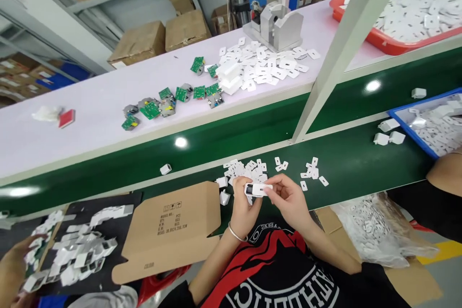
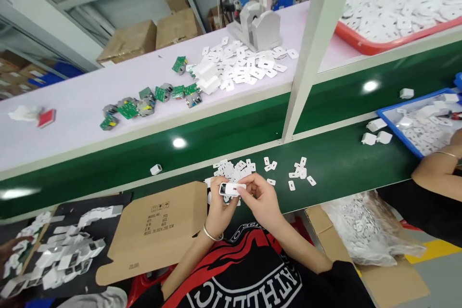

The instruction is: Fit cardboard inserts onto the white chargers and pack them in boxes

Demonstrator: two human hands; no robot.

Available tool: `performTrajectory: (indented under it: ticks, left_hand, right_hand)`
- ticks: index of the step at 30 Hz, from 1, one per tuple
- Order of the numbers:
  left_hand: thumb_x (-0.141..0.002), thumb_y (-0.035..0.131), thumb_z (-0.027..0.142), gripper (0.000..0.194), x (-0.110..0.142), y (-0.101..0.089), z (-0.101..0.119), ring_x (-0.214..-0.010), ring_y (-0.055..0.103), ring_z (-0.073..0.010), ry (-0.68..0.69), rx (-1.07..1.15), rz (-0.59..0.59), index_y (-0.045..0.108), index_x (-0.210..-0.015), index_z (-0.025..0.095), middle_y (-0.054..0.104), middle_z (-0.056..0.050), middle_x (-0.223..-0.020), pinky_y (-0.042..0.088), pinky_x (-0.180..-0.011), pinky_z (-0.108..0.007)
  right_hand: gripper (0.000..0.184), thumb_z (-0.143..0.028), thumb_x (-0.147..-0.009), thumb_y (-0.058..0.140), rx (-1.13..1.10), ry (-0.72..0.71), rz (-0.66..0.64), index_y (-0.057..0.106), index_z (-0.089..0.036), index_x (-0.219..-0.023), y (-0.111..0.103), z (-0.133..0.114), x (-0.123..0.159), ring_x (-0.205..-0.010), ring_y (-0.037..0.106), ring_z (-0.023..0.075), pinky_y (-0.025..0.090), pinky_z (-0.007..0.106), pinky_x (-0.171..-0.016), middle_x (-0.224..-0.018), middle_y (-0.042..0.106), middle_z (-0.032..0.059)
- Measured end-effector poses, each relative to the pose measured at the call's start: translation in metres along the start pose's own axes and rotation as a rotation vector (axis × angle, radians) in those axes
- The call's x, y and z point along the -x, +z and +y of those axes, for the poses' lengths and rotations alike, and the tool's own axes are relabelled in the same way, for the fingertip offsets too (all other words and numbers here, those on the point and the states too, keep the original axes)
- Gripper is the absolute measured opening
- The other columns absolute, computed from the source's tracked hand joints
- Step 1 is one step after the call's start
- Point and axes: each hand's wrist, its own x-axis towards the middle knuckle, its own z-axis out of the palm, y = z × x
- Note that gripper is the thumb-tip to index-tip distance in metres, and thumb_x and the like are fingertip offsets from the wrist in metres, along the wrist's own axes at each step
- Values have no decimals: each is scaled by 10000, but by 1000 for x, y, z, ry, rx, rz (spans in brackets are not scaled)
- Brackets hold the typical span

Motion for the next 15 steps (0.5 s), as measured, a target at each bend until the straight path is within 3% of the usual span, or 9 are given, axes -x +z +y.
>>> performTrajectory:
  ticks: [5, 8, 11, 15]
  left_hand:
    - [-932, 633, 258, 320, 4, -2, -2, -1064, 520, -249, -17, 62, -90, 457, -1198, 260, 447, -75, -1134, 499, -910, -393]
    - [-1030, 491, 418, 240, 5, -5, -6, -1101, 511, -265, -3, 126, -129, 480, -1215, 265, 447, -90, -1157, 497, -940, -427]
    - [-1090, 347, 455, 263, 4, -3, -9, -1114, 519, -259, -27, 129, -100, 507, -1176, 265, 466, -90, -1155, 488, -971, -439]
    - [-1103, 302, 457, 282, 3, 2, -11, -1105, 543, -249, -10, 162, -17, 508, -1156, 272, 498, -83, -1149, 494, -974, -432]
  right_hand:
    - [194, -414, -939, 736, 27, -46, 53, 716, -222, -936, 13, 9, 5, -657, 511, 126, 452, 275, -595, -852, 578, 3]
    - [195, -418, -944, 731, 58, -55, 44, 715, -225, -924, 11, 14, 5, -674, 513, 124, 447, 269, -573, -915, 548, 16]
    - [262, -458, -915, 757, 11, 5, 21, 657, -235, -1010, 8, 20, 2, -647, 503, 107, 460, 262, -565, -946, 542, 7]
    - [490, -489, -833, 826, -81, 135, -57, 569, -256, -1178, 6, 33, -4, -710, 561, 113, 526, 273, -645, -1021, 563, 5]
